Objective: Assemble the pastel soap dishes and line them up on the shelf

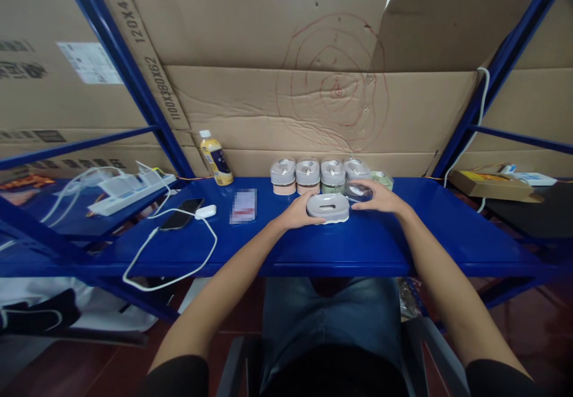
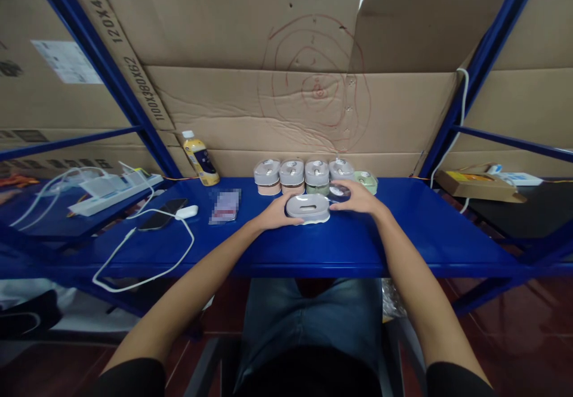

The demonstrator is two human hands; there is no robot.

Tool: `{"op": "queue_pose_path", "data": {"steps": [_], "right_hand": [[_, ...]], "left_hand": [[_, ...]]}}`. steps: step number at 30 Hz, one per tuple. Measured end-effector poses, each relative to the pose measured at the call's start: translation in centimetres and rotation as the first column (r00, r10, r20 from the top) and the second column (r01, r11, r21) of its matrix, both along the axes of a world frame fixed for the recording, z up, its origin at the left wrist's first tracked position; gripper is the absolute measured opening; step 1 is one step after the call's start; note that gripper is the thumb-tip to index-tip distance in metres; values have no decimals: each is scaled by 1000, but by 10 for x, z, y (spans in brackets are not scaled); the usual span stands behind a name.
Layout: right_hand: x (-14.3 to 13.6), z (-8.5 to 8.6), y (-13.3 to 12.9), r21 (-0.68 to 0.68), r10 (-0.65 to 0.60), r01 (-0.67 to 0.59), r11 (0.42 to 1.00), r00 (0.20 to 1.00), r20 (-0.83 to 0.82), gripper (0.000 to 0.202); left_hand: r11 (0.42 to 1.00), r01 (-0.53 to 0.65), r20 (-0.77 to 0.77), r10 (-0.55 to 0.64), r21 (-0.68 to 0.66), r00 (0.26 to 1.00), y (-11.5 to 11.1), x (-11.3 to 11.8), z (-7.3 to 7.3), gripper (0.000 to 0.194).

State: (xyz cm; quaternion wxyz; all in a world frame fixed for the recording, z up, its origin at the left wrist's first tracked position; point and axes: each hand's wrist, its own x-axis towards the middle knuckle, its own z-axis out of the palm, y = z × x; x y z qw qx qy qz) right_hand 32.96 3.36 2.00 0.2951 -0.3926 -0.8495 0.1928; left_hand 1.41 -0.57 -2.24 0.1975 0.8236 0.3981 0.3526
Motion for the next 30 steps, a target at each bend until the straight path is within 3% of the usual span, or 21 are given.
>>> {"op": "queue_pose_path", "data": {"steps": [5,9,20,30], "right_hand": [[-43,-6,-10,100,226,-230,968,973,51,86],[-56,-10,-14,153,292,-306,940,950,110,87],[-54,-11,-22,177,233,-248,953,967,102,84],[-55,-21,-17,109,224,-239,965,965,132,86]], "left_hand": [[996,60,53,-56,-65,997,4,5,-7,110],[987,87,95,-74,-133,993,5,11,-11,117],[987,96,158,-75,-130,985,8,11,-15,116],[991,50,-1,-51,-120,999,4,9,-10,114]]}}
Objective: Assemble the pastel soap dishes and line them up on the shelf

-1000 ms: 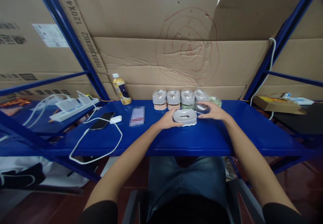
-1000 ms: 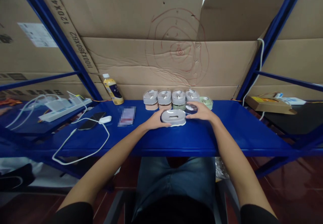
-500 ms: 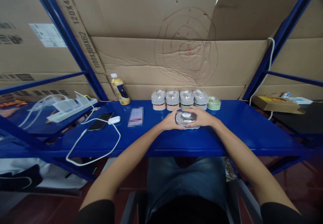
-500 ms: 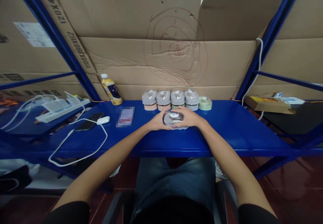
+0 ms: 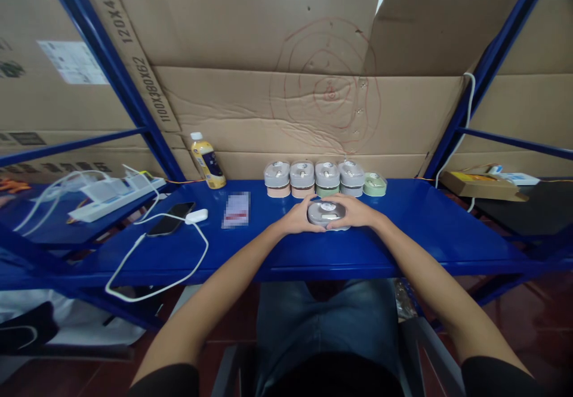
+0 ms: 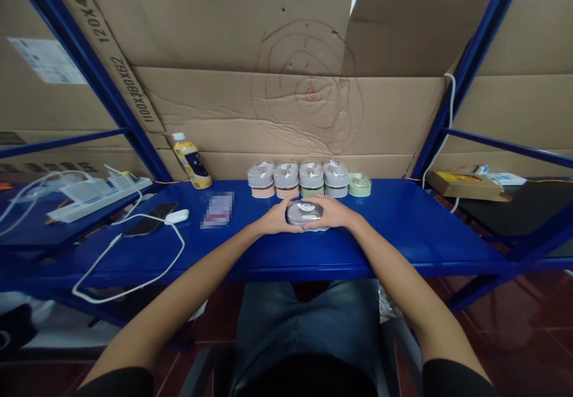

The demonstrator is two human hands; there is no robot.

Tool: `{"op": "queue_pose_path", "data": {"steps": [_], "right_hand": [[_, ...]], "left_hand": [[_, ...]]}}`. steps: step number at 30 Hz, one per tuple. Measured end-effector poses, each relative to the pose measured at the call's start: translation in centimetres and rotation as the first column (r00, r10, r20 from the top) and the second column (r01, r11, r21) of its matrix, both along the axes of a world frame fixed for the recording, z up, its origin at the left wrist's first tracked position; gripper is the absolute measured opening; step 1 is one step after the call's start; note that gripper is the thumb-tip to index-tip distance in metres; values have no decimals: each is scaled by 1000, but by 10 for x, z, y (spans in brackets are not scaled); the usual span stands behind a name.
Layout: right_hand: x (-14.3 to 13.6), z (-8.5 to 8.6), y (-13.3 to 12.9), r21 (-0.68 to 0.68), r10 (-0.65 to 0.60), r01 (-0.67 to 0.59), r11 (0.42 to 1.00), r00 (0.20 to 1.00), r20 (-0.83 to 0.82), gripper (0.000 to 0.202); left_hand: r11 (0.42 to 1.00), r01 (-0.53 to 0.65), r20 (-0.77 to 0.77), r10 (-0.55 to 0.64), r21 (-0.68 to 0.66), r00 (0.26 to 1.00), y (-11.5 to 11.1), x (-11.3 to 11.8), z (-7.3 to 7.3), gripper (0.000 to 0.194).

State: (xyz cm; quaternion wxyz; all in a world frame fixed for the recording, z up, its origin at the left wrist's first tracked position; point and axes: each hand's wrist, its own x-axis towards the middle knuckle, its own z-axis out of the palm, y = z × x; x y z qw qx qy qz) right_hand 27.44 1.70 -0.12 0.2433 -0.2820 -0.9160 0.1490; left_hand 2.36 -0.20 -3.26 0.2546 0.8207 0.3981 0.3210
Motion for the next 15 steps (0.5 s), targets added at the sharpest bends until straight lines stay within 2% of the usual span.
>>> {"op": "queue_pose_path", "data": {"steps": [3,5,7,10,12,15], "right_hand": [[6,1,-2,-16,-46,46,999,998,33,89],[20,3,-10,-22,-93,95,995,993,75,91],[46,5,-22,-23,-143,147,989,984,104,91],[107,5,-40,-37,-255,262,964,958,130,87],[153,2,-42,-45,-375,388,921,910,175,86],[214,-4,-20,-21,-617,633,774,761,202,88]], "left_hand": [[1000,-16,-52,16,1,998,-1,-2,1,118],[1000,-21,-66,21,-10,998,-2,-4,0,117],[999,-28,-56,27,-20,998,-2,-6,-2,110],[999,-41,-39,40,-17,998,0,-7,-3,97],[999,-48,-41,48,-7,998,1,-6,-4,91],[998,-54,-47,54,9,997,2,-3,-3,85]]}}
